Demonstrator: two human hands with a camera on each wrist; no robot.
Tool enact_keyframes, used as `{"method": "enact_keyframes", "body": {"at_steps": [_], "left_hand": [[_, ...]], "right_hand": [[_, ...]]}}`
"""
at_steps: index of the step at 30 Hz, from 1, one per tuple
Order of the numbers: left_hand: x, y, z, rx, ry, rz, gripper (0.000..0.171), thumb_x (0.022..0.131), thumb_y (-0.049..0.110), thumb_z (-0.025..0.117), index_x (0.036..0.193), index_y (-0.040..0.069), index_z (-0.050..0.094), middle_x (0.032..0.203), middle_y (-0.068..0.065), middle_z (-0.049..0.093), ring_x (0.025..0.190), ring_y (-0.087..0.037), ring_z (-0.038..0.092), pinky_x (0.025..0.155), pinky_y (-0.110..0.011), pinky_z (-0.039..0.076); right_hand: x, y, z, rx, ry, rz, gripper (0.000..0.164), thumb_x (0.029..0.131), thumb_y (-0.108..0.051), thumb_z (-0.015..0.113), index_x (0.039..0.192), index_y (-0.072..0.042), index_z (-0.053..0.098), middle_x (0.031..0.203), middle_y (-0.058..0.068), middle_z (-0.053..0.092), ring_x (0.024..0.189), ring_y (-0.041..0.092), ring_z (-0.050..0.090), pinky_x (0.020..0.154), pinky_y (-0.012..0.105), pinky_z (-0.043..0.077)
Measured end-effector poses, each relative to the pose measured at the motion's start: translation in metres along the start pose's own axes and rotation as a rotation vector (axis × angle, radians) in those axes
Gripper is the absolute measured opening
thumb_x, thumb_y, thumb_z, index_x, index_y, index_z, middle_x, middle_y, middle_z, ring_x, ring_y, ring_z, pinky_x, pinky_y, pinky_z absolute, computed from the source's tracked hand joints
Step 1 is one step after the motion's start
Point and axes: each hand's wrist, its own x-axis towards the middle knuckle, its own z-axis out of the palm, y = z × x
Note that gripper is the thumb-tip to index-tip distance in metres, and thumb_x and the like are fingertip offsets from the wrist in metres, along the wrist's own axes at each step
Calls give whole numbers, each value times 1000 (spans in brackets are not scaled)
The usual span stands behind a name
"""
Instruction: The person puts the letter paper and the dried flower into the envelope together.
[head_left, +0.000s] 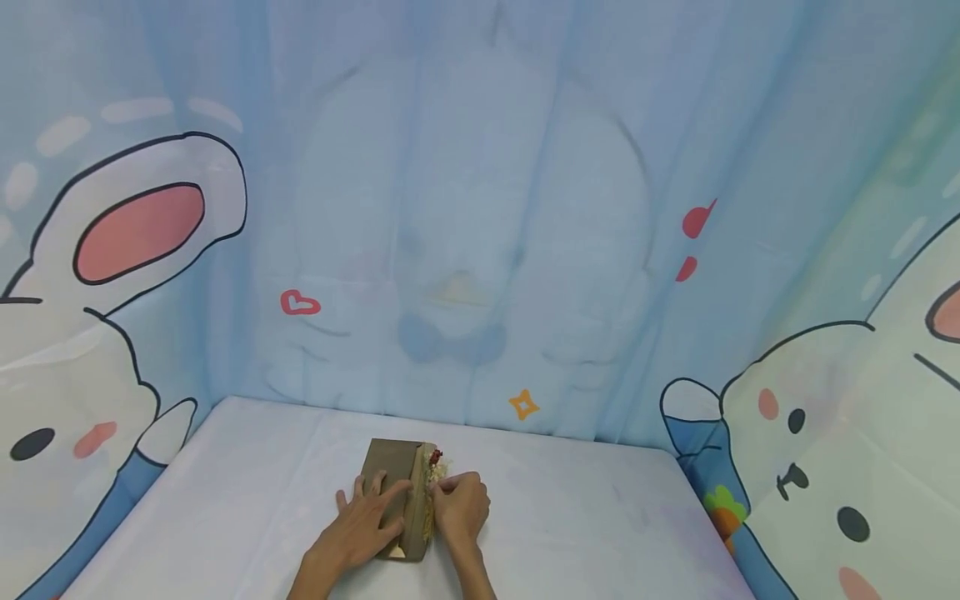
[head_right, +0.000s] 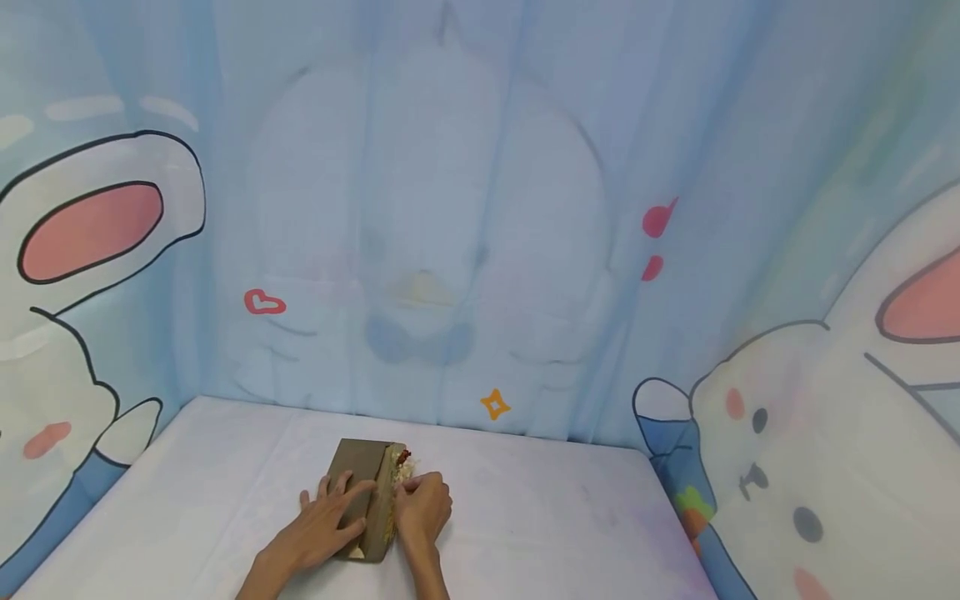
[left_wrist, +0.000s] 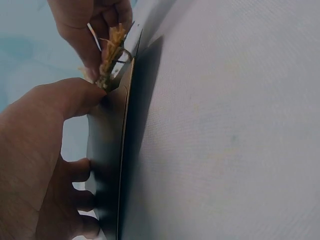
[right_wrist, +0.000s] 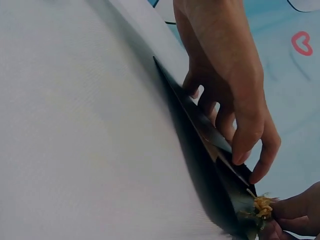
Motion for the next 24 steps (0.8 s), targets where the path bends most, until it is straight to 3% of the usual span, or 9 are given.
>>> {"method": "enact_keyframes", "body": {"at_steps": [4, 11, 18, 24], "left_hand": [[1, -1, -1, 15, 5, 6, 59, 103, 30, 68, 160, 23, 52, 167, -37, 40, 150, -77, 28, 111, -96, 17], [-1, 1, -3, -6, 1, 14, 57, 105, 32, 66, 160, 24, 52, 168, -36, 40, 150, -76, 29, 111, -96, 18], [-1, 0, 2, -38, 9, 32, 56, 105, 32, 67, 159, 25, 53, 167, -36, 41, 150, -76, 30, 110, -97, 18], [-2, -1, -2, -17, 16, 27, 59, 105, 34, 67, 161, 26, 51, 168, -35, 40, 150, -76, 30, 111, -96, 18]], "right_hand": [[-3, -2, 3, -14, -33, -2, 16, 75, -1, 95, 69, -7, 82, 63, 6, 77, 54, 15, 66, 62, 40, 57], [-8, -6, 12, -26, -91, -81, 16, 76, -1, 95, 69, -6, 82, 64, 7, 77, 54, 16, 68, 59, 39, 58], [-8, -2, 10, 25, -226, -97, 7, 83, -1, 91, 84, -4, 86, 73, 6, 80, 61, 10, 64, 58, 29, 53], [-3, 4, 2, 127, -336, -141, 22, 81, 5, 91, 102, 3, 84, 82, 7, 77, 70, 8, 65, 62, 23, 55]]}}
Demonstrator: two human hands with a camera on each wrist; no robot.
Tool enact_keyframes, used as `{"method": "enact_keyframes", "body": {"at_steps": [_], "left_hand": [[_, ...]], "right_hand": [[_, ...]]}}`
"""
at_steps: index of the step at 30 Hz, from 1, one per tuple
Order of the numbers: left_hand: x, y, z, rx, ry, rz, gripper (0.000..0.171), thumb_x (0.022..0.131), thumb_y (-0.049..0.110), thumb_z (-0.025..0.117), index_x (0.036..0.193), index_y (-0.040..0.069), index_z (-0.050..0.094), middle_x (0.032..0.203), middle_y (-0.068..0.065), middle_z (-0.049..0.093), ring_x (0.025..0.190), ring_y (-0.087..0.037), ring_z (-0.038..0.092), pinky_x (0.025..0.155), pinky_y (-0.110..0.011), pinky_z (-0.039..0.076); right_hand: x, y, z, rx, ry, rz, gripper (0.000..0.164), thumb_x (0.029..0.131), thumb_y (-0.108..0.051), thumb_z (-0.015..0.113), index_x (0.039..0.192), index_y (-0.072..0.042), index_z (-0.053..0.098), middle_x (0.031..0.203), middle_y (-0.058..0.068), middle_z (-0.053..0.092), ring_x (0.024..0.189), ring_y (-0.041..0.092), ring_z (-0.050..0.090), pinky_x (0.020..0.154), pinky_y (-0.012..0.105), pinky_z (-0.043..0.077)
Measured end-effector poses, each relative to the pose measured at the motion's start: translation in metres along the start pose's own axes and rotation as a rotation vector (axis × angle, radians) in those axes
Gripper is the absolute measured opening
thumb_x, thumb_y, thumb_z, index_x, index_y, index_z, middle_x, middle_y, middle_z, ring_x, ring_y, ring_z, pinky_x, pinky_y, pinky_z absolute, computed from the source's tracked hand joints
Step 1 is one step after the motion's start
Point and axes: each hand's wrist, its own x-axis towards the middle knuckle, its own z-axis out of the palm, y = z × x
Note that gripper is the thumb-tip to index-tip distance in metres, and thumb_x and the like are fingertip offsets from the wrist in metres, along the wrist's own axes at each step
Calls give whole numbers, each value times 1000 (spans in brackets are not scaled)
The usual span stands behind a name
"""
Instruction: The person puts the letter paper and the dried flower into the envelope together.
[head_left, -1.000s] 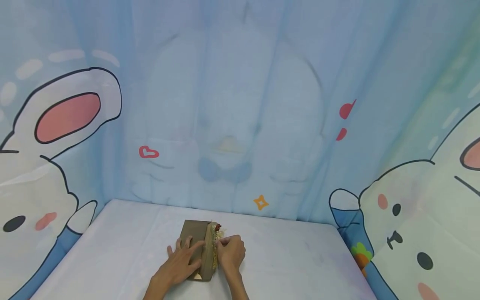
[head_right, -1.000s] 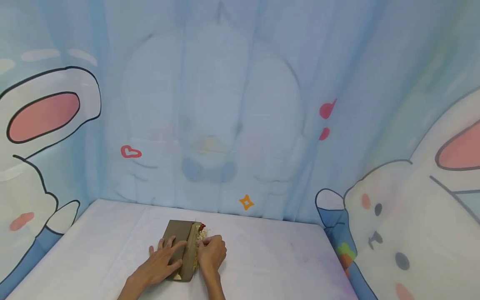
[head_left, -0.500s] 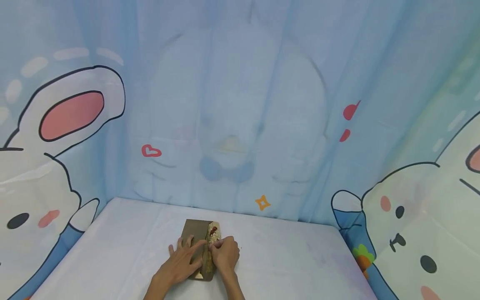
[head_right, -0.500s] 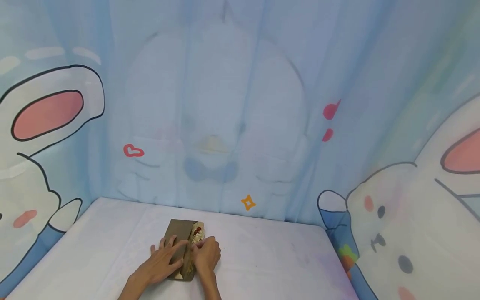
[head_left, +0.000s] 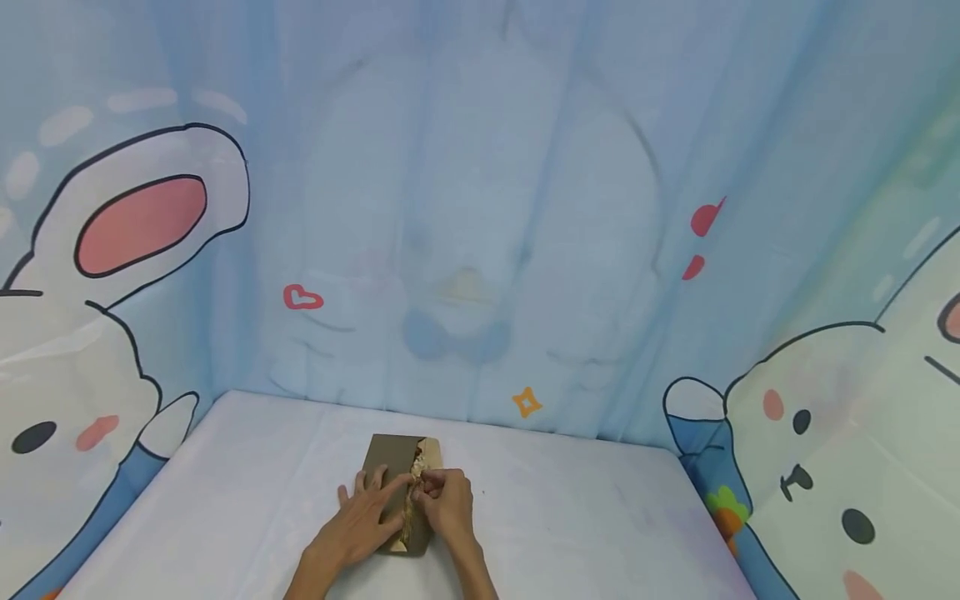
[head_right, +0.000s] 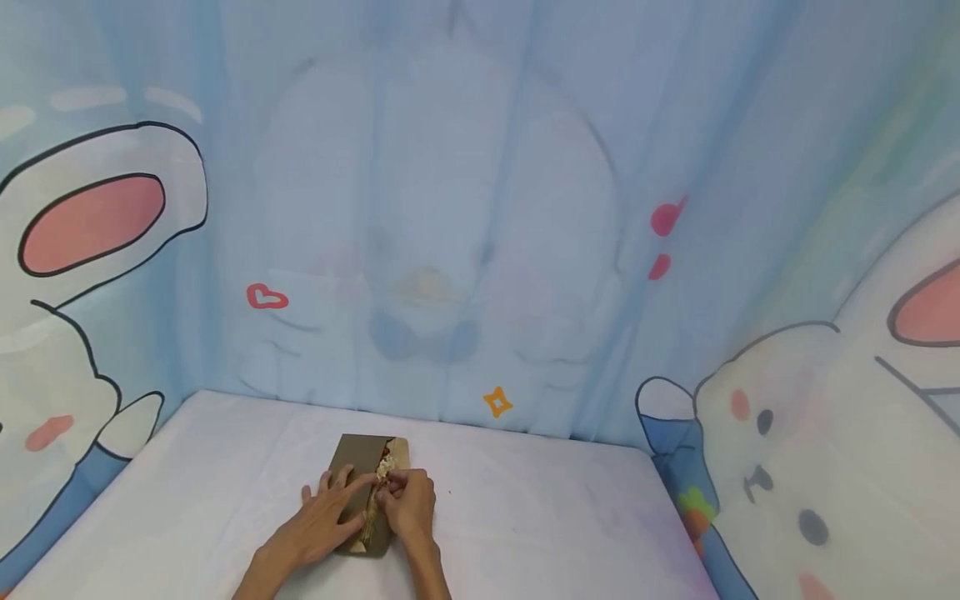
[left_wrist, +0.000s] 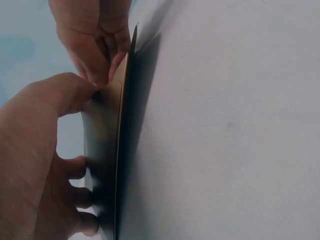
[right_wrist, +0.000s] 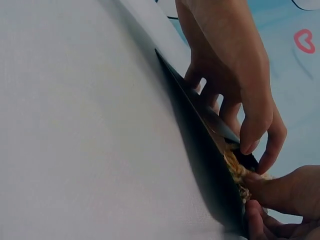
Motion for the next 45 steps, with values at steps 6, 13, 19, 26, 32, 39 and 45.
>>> {"method": "enact_keyframes", "body": {"at_steps": [6, 13, 19, 26, 32, 39, 45], "left_hand": [[-2, 2, 0, -26, -20, 4, 59, 107, 35, 63, 163, 24, 48, 170, -36, 36, 150, -79, 26, 112, -96, 16], [-4, 5, 5, -46, -35, 13, 60, 108, 37, 63, 164, 23, 47, 171, -37, 35, 150, -79, 26, 112, -97, 16], [-4, 6, 6, -40, -36, 26, 59, 109, 39, 63, 163, 23, 47, 171, -36, 35, 149, -79, 28, 111, -96, 18], [-4, 4, 5, -42, -36, 28, 62, 108, 38, 65, 166, 28, 45, 171, -37, 34, 150, -79, 25, 111, -97, 16], [-5, 0, 0, -47, -34, 27, 69, 105, 37, 73, 167, 28, 44, 171, -36, 36, 151, -77, 28, 111, -96, 16], [-6, -3, -3, -25, -35, 25, 71, 104, 42, 73, 167, 30, 43, 170, -34, 39, 150, -75, 32, 111, -96, 20], [-6, -4, -3, -1, -26, 27, 71, 105, 46, 71, 168, 29, 42, 169, -35, 40, 149, -74, 36, 110, -94, 25]], "right_hand": [[0, 4, 2, -77, -80, -85, 28, 84, 1, 88, 111, 3, 82, 90, 9, 79, 76, 13, 69, 68, 27, 59], [-3, 0, 2, -185, -78, -119, 22, 83, -2, 89, 103, -11, 86, 92, 4, 81, 84, 16, 61, 71, 36, 50], [-4, 1, 1, -192, -49, -138, 28, 78, 4, 87, 99, -13, 88, 91, 4, 81, 83, 16, 60, 68, 37, 50], [-3, 8, -1, -144, 1, -185, 31, 76, 0, 89, 107, -2, 86, 77, 1, 76, 67, 4, 56, 61, 28, 50], [1, 15, -15, -148, 24, -69, 40, 75, -3, 95, 113, 3, 83, 82, 3, 75, 73, 8, 56, 66, 24, 45], [2, 19, -29, -216, 88, -14, 43, 73, -6, 99, 113, -4, 84, 84, 3, 75, 75, 10, 51, 67, 26, 39], [1, 18, -42, -297, 77, -60, 44, 80, -14, 96, 120, -3, 82, 98, 9, 77, 88, 18, 58, 75, 32, 45]]}}
